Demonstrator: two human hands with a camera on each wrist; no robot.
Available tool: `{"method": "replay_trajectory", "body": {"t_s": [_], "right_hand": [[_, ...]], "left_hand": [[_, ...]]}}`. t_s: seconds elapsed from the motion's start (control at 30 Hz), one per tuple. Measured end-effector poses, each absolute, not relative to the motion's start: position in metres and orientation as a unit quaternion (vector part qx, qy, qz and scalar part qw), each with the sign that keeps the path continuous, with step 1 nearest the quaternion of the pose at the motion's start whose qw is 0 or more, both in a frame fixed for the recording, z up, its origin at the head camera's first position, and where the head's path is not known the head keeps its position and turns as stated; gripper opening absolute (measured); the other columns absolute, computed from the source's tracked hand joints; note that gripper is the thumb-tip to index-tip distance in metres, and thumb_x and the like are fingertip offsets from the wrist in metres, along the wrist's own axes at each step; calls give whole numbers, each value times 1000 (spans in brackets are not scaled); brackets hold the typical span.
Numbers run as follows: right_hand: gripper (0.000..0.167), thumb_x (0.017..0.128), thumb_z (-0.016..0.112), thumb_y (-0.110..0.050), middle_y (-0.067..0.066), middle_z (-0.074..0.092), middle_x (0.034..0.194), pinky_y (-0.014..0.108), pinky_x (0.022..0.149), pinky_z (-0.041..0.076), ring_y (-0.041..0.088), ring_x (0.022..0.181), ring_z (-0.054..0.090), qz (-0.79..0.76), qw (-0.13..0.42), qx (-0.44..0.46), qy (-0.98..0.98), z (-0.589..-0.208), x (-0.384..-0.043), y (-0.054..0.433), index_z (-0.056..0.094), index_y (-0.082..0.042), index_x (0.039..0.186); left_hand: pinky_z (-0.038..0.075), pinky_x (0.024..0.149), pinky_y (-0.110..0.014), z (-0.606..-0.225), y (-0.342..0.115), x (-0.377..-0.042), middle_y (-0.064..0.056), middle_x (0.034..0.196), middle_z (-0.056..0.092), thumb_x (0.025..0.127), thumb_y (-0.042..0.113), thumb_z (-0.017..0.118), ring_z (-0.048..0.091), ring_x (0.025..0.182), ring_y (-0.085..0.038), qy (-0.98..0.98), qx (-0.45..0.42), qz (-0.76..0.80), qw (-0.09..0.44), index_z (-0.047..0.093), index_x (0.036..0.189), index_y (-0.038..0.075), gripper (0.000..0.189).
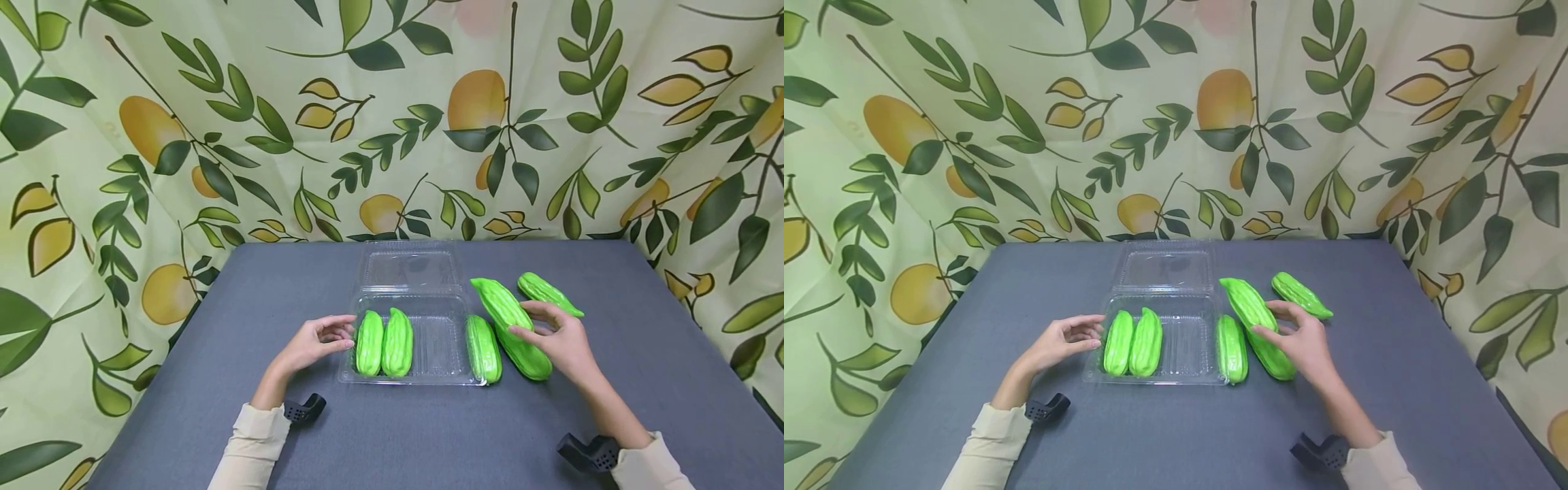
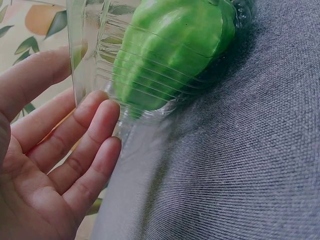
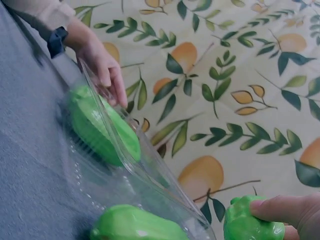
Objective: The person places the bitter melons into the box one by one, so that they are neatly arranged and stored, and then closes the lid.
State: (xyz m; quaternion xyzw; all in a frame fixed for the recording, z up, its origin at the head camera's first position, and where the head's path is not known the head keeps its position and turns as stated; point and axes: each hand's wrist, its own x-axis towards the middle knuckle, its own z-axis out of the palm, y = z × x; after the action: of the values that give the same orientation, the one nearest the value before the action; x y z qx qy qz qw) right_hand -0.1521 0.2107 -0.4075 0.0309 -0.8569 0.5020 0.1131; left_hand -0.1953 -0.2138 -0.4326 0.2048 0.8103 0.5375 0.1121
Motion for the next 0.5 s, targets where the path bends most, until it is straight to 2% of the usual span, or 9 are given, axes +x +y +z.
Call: {"method": "replay_trajectory", "body": {"t_s": [0.17,0.33,0.5], "right_hand": [[48,81,78,-16,-33,51,103,1,79,47,-24,94,49,505,103,32,-857,-406,-148,203,61,0,123],[47,80,78,-14,-37,53,101,2,80,48,-23,95,51,516,102,37,-850,-404,-146,196,62,0,122],[46,78,80,-13,-35,55,99,4,79,50,-21,93,53,525,101,43,-844,-406,-147,188,63,1,119]], "left_hand": [[53,84,-16,-433,-214,-195,-30,114,63,87,9,69,60,90,4,812,209,533,114,53,131,-8,50],[53,84,-17,-434,-214,-196,-30,113,63,87,8,69,60,90,4,811,209,535,113,53,131,-8,50],[53,84,-16,-434,-214,-196,-30,113,63,87,9,69,60,90,4,812,207,534,111,53,131,-8,50]]}}
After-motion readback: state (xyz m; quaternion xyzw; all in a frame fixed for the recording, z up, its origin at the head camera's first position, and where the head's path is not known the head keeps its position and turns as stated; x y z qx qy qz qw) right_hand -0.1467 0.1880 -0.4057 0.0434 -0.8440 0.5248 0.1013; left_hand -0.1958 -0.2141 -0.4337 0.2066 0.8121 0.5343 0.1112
